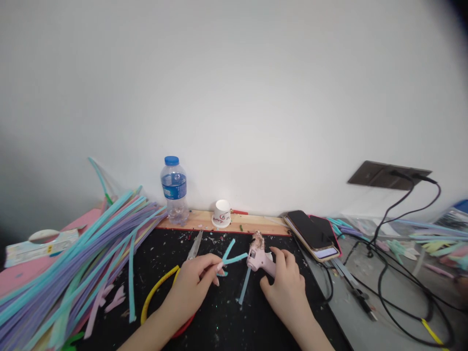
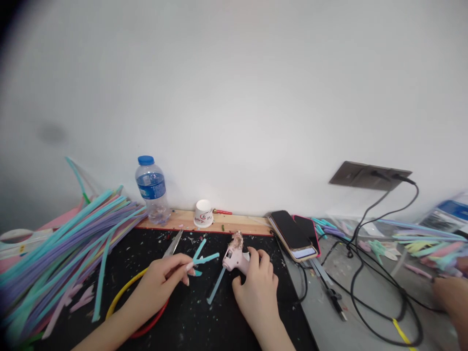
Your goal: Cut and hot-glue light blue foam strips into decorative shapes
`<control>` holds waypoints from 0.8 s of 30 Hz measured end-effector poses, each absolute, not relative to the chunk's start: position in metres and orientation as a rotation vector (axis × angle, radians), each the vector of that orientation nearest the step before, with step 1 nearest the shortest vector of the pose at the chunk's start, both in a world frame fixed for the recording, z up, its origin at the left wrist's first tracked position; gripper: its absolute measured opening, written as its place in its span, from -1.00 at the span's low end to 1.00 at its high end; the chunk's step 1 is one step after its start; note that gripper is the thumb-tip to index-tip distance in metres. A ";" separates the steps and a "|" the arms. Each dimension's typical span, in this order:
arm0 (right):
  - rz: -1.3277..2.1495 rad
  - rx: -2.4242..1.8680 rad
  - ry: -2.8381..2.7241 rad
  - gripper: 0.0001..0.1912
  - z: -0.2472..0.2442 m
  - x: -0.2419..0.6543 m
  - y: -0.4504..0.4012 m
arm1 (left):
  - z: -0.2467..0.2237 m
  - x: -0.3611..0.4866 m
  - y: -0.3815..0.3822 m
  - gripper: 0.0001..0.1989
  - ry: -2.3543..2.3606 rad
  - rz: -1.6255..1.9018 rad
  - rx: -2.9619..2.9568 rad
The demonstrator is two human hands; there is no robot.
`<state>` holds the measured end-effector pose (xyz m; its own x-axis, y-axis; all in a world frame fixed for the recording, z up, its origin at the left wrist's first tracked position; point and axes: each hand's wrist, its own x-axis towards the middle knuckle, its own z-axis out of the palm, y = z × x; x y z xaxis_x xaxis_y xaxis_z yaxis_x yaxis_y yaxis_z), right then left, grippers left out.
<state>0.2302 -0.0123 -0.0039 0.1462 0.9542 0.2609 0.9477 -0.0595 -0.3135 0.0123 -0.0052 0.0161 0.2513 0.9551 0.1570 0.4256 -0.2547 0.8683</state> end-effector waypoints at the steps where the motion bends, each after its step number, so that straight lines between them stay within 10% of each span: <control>1: 0.011 -2.067 -1.839 -0.47 -0.005 0.230 -0.011 | 0.016 0.012 -0.005 -0.77 1.279 0.953 1.805; 11: 0.528 -1.705 -1.614 -0.82 0.000 0.246 -0.003 | 0.012 0.008 -0.004 -0.78 1.376 0.995 1.864; 24: 1.139 -1.291 -1.525 -0.81 -0.005 0.231 -0.014 | 0.006 0.010 -0.010 -0.80 1.375 0.993 1.994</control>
<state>0.2309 -0.0139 -0.0052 -0.1412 0.9895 0.0311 0.2506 0.0662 -0.9658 0.0099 -0.0097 0.0063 0.2169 0.9363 0.2763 0.5572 -0.3511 0.7525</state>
